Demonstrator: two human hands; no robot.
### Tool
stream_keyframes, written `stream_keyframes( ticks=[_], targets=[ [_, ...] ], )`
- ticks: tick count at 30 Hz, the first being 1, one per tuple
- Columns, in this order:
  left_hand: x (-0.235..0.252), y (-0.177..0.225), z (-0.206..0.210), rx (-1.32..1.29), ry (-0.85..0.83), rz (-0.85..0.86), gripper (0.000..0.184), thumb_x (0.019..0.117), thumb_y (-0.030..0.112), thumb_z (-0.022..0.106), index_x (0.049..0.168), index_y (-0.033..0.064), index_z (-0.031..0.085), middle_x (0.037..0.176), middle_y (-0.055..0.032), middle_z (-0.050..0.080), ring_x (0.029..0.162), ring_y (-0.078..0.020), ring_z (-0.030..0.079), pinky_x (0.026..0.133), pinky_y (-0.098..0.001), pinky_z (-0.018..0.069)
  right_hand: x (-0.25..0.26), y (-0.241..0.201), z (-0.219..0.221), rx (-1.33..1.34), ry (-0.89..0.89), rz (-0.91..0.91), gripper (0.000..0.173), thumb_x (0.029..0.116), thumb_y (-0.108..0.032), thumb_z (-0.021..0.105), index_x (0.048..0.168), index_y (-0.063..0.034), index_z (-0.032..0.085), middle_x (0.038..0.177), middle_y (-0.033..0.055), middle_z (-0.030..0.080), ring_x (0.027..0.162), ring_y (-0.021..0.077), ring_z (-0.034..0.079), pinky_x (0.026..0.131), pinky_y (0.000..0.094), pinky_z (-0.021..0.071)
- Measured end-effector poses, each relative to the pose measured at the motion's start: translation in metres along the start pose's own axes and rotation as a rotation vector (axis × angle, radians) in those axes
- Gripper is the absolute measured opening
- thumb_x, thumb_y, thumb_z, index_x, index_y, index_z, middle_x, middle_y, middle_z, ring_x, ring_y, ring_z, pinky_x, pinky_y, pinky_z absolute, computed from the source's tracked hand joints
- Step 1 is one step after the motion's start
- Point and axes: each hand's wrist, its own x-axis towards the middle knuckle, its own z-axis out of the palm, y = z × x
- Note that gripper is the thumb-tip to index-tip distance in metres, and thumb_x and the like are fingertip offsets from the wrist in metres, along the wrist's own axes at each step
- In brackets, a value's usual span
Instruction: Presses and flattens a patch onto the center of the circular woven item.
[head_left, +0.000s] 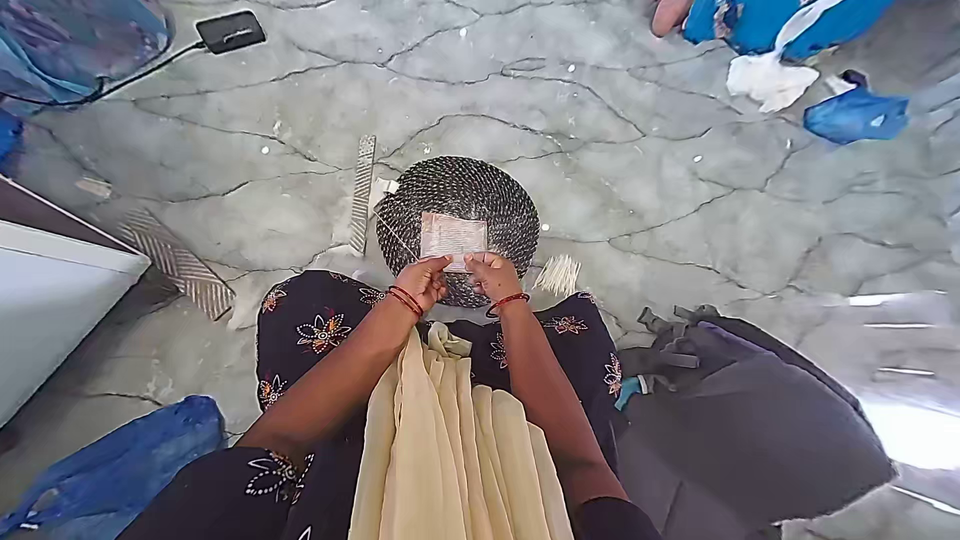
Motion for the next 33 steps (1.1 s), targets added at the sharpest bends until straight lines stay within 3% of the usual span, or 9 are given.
stream_keyframes(
  ticks=[4,9,16,19,24,26,27,30,33],
  targets=[
    [0.009,0.004,-0.004,-0.015,0.028,-0.041,0.022,0.1032,0.014,0.059,0.083,0.0168,0.052,0.054,0.0077,0.04,0.043,-0.0044,0.04,0.045,-0.0195,0.0414,0.003,-0.002,0.002,-0.037,0.032,0.037,0.018,0.1037,-0.016,0.063,0.106,0.0011,0.067,0.076,0.0024,0.061,0.058,0.0061,0.052,0.057,0.0234,0.0469],
    [0.023,0.014,-0.015,0.176,0.081,0.037,0.004,0.1004,0.009,0.065,0.099,0.0057,0.064,0.062,0.0043,0.045,0.046,-0.0048,0.04,0.045,-0.0192,0.0387,0.014,-0.01,0.005,-0.028,0.098,0.102,0.018,0.104,-0.016,0.062,0.108,0.0009,0.068,0.078,0.0034,0.062,0.056,0.006,0.051,0.054,0.022,0.0458],
    [0.055,0.03,-0.023,0.252,0.131,0.058,0.014,0.1013,0.019,0.067,0.096,0.0064,0.064,0.06,0.0051,0.042,0.046,-0.0053,0.037,0.045,-0.0211,0.0369,0.044,-0.018,0.018,-0.079,0.176,0.157,0.02,0.1037,-0.02,0.064,0.109,-0.0014,0.068,0.081,0.0026,0.064,0.059,0.0061,0.051,0.055,0.0234,0.0443],
    [0.073,0.031,-0.025,0.243,0.203,0.096,0.019,0.1041,0.022,0.064,0.108,0.0035,0.066,0.07,0.0014,0.046,0.051,-0.0071,0.039,0.05,-0.0239,0.0386,0.074,-0.012,0.022,-0.141,0.207,0.2,0.022,0.1039,-0.022,0.064,0.11,-0.0018,0.069,0.082,0.0035,0.065,0.059,0.0068,0.052,0.054,0.0242,0.044],
    [0.098,0.023,-0.032,0.48,0.28,0.063,0.046,0.1049,0.037,0.061,0.126,-0.0036,0.058,0.097,-0.0158,0.058,0.08,-0.025,0.053,0.074,-0.0466,0.047,0.13,0.017,0.026,-0.43,0.223,0.292,0.03,0.1043,-0.029,0.063,0.113,-0.0013,0.071,0.097,0.0116,0.07,0.077,0.0175,0.061,0.072,0.0372,0.0506],
    [0.094,0.027,-0.033,0.532,0.283,0.061,0.061,0.1084,0.041,0.051,0.149,-0.0046,0.045,0.139,-0.0276,0.057,0.128,-0.0385,0.057,0.107,-0.0589,0.045,0.143,0.024,0.022,-0.561,0.215,0.337,0.039,0.1044,-0.035,0.061,0.116,0.0004,0.071,0.111,0.0202,0.071,0.097,0.0304,0.068,0.089,0.0506,0.0532],
    [0.092,0.029,-0.033,0.535,0.273,0.099,0.062,0.1114,0.041,0.043,0.155,-0.0041,0.038,0.152,-0.0292,0.049,0.142,-0.0412,0.048,0.116,-0.0607,0.0371,0.147,0.025,0.02,-0.597,0.205,0.344,0.044,0.1058,-0.039,0.058,0.119,0.0015,0.07,0.116,0.0232,0.07,0.104,0.0346,0.068,0.094,0.054,0.0516],
    [0.087,0.031,-0.029,0.569,0.298,0.222,0.057,0.1156,0.035,0.022,0.156,-0.001,0.04,0.154,-0.0285,0.048,0.146,-0.0409,0.044,0.119,-0.0605,0.0323,0.151,0.023,0.011,-0.721,0.141,0.314,0.059,0.1082,-0.049,0.047,0.135,0.0022,0.06,0.125,0.0262,0.068,0.114,0.0394,0.067,0.1,0.0571,0.0506],
    [0.08,0.031,-0.029,0.747,0.288,0.238,0.054,0.1127,0.023,0.024,0.164,0.0071,0.031,0.155,-0.0232,0.05,0.146,-0.0376,0.047,0.12,-0.0589,0.0346,0.119,-0.015,0.0,-0.937,0.078,0.286,0.075,0.1049,-0.049,0.055,0.157,0.0003,0.034,0.141,0.0307,0.057,0.13,0.0443,0.058,0.109,0.0612,0.0443]
  ],
)
